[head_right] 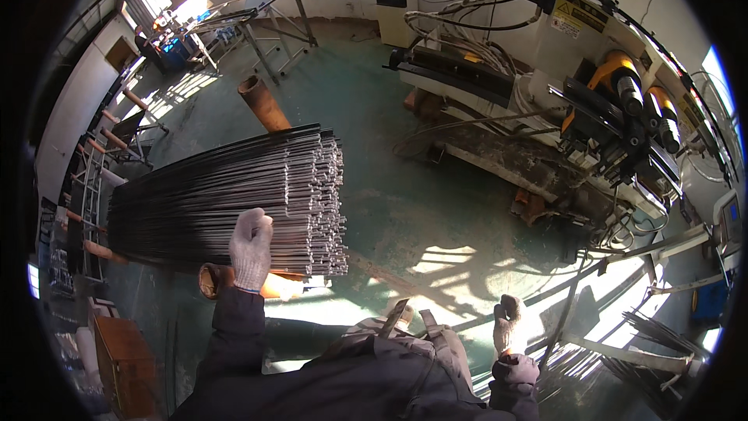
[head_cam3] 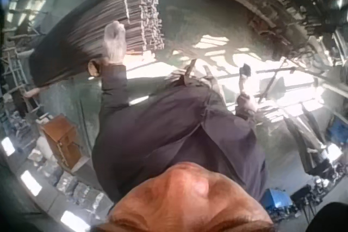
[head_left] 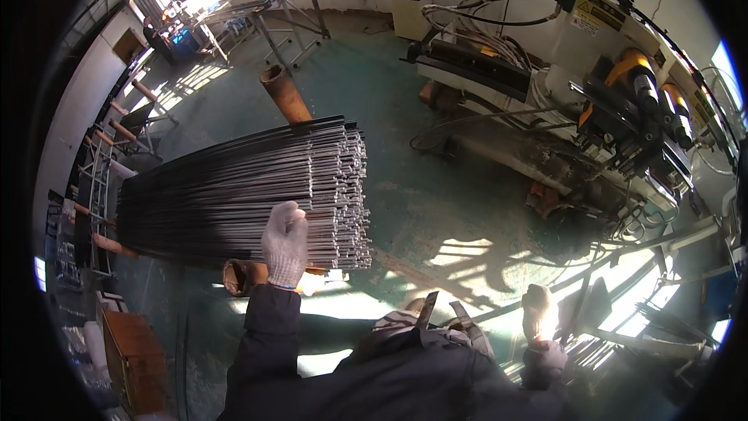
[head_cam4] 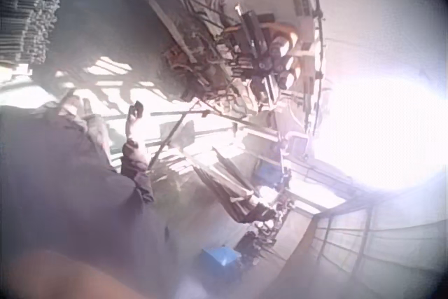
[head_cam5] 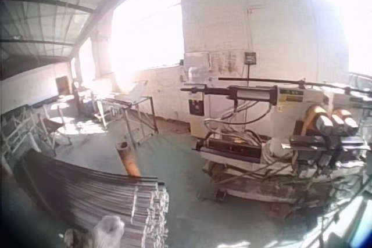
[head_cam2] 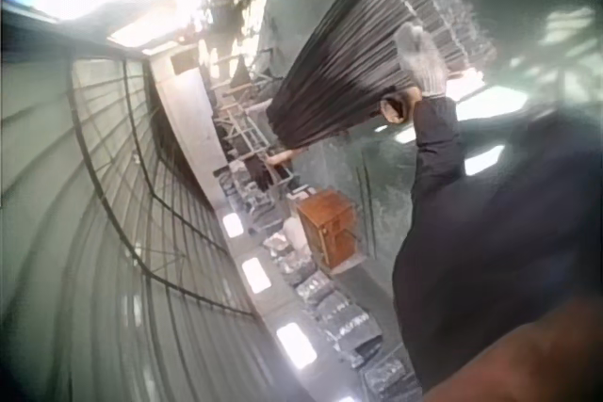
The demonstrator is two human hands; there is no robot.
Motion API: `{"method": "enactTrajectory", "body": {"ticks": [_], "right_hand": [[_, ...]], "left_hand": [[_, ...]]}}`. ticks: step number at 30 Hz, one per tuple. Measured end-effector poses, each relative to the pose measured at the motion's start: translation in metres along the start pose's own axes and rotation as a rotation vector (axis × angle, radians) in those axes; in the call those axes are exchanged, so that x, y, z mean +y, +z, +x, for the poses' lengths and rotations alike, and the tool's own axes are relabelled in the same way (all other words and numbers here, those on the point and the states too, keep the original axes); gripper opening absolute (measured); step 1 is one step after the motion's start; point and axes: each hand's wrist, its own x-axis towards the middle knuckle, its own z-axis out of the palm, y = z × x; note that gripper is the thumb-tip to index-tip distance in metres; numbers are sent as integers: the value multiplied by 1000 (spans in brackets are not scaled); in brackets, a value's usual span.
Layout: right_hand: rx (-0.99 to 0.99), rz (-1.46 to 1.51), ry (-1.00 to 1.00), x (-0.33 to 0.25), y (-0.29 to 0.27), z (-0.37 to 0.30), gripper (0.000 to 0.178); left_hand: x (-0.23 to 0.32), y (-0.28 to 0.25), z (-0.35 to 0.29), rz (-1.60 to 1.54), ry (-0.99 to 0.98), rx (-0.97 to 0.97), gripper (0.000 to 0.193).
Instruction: The person feeds long metal rods into a bending machine, then removes the bent rods and stacks them. They measure the bent rods on a wooden table using a tape measure and hammer, then return to the machine to continue the process.
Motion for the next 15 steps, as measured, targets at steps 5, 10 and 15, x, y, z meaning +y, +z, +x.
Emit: {"method": "enactTrajectory", "body": {"ticks": [5, 10, 15], "right_hand": [[-419, -300, -153, -39, 103, 81, 30], [-685, -132, -338, -114, 212, 143, 37], [-907, -211, -618, -223, 305, 197, 55]], "left_hand": [[-19, -120, 16, 554, -109, 364, 22], [-39, -121, -11, 802, -157, 397, 21], [-32, -105, 7, 1076, -167, 403, 7]]}}
